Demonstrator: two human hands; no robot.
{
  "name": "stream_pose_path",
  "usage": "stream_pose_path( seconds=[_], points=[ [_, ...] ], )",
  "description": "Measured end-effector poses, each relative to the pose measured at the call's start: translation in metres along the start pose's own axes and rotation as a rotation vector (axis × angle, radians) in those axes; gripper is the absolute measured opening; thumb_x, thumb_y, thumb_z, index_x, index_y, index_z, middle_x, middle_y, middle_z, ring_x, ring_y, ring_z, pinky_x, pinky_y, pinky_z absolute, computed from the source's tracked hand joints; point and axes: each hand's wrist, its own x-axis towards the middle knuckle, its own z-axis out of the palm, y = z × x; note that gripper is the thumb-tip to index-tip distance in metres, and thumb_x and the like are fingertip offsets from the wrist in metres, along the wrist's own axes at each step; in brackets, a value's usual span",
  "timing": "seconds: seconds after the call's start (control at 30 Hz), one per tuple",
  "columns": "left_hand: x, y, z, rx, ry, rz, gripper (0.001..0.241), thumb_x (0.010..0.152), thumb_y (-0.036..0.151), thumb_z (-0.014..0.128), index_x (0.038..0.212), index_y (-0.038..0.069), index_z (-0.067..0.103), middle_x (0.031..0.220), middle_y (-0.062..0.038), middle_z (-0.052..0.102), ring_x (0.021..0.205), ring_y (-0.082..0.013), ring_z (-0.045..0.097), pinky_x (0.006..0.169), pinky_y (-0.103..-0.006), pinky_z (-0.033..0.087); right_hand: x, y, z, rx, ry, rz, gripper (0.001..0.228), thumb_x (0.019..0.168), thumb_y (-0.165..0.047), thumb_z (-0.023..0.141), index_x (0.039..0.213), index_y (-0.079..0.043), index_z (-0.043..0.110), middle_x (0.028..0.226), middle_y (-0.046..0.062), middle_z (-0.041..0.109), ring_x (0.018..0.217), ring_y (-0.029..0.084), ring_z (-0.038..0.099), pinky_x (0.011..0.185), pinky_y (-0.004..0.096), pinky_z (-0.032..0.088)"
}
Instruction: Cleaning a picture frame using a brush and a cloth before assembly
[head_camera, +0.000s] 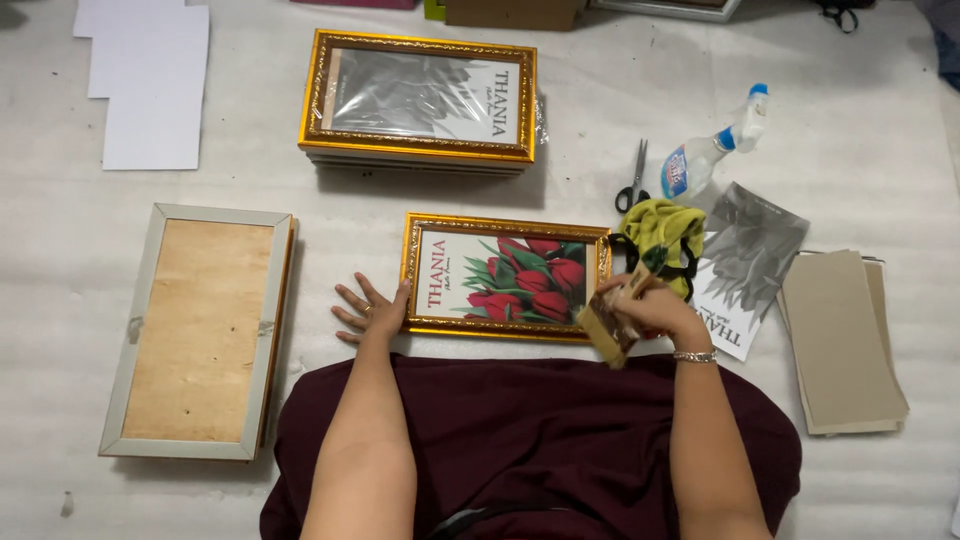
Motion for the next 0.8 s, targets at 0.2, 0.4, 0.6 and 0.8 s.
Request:
stream_pose_path(
  seconds=[0.2,0.4,0.6,0.8],
  points=[
    [-0.003,0.0,0.0,0.0,-0.011,0.007,0.112,0.085,0.095,0.03,0.162,0.033,-0.022,0.162,-0.004,-0.041,0.147,-0.0464,-0.033,0.112,-0.0748,-0.022,0.032,-0.007,0.009,0.365,0.585,0.006,0.042,0.095,-0.034,0.073,0.133,-0.017,0.066,0.138,0.019,0.061,0.131,0.034,0.055,0.113,0.049,0.041],
    [-0.007,0.002,-0.002,0.007,-0.012,0.002,0.111,0.085,0.096,0.03,0.161,0.034,-0.023,0.162,-0.004,-0.041,0.147,-0.0461,-0.033,0.111,-0.0747,-0.022,0.005,-0.02,-0.016,0.353,0.459,0.075,0.04,0.088,-0.009,0.07,0.127,-0.02,0.072,0.084,0.005,0.072,0.051,0.007,0.048,0.043,0.018,0.039],
    [-0.005,0.002,-0.004,0.008,-0.028,0.0,0.112,0.084,0.096,0.029,0.161,0.034,-0.023,0.162,-0.003,-0.042,0.147,-0.0459,-0.034,0.111,-0.0741,-0.023,0.053,0.042,0.018,0.117,0.221,0.099,0.066,0.085,-0.045,0.071,0.123,0.009,0.068,0.117,0.035,0.069,0.112,0.049,0.066,0.095,0.057,0.053],
    [-0.005,0.003,-0.006,0.007,-0.049,-0.002,0.109,0.086,0.094,0.028,0.161,0.033,-0.024,0.162,-0.004,-0.042,0.147,-0.0459,-0.035,0.112,-0.0742,-0.022,0.059,0.021,0.004,0.245,0.774,-0.732,0.036,0.099,-0.007,0.071,0.135,-0.002,0.066,0.134,0.018,0.065,0.129,0.03,0.057,0.112,0.043,0.044]
  ],
)
